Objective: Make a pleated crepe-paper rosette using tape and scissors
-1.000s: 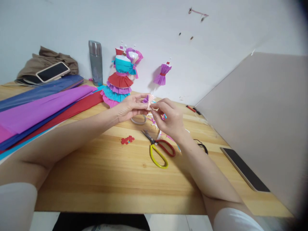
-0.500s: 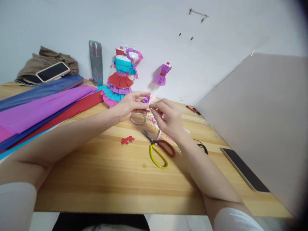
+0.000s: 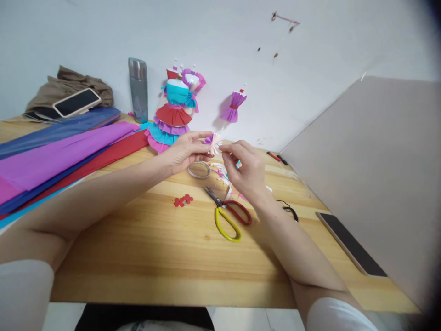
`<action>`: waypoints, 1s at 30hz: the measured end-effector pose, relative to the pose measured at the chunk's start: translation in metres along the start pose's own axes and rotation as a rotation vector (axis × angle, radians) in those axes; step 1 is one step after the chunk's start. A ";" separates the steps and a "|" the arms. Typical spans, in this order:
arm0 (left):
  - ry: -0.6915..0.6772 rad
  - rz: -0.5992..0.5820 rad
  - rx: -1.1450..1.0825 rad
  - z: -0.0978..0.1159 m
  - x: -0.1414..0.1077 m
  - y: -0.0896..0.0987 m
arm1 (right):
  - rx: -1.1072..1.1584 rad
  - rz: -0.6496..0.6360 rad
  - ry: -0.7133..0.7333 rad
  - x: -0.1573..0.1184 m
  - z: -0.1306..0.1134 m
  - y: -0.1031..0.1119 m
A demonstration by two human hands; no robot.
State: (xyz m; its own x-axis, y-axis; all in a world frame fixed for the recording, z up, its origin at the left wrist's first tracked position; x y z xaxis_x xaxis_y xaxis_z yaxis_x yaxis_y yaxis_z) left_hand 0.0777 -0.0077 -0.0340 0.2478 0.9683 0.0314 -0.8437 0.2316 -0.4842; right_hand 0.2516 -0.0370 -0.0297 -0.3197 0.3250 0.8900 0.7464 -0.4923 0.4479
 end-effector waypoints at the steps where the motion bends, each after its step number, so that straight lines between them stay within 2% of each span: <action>1: 0.002 0.003 0.004 0.000 0.000 0.001 | -0.020 0.003 0.008 0.000 0.000 0.000; 10: -0.003 -0.021 0.003 -0.005 0.003 0.004 | -0.153 0.079 0.059 -0.007 0.002 -0.003; 14: -0.006 -0.017 -0.017 -0.006 0.007 0.007 | -0.114 0.129 0.064 -0.005 0.000 -0.001; 16: -0.006 -0.018 -0.024 -0.006 0.007 0.008 | -0.025 0.100 -0.017 -0.003 -0.001 0.000; 21: -0.018 -0.079 -0.039 -0.006 0.006 0.007 | 0.327 -0.011 -0.436 0.001 0.002 -0.001; 23: -0.021 -0.113 -0.035 -0.005 0.005 0.006 | 0.428 -0.010 -0.544 0.002 0.004 -0.002; 26: -0.012 -0.158 -0.034 -0.004 0.003 0.005 | 0.469 0.031 -0.565 0.002 0.006 -0.002; 30: 0.032 -0.207 -0.013 -0.002 0.001 0.006 | 0.428 0.061 -0.482 0.003 0.004 0.000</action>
State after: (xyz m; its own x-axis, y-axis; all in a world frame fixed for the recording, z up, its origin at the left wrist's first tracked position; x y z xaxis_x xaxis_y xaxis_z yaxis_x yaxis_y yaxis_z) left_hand 0.0736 -0.0060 -0.0382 0.4300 0.8969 0.1035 -0.7672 0.4234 -0.4818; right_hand 0.2533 -0.0328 -0.0278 -0.0453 0.6819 0.7300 0.9535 -0.1884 0.2351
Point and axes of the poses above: each hand's wrist, its own x-axis towards the middle knuckle, its own y-axis out of the back of the hand, z = x × y, the point moved 2 cm from there along x, towards the middle knuckle, and after that the axes turned 6 degrees about z, right-handed, at the moved point
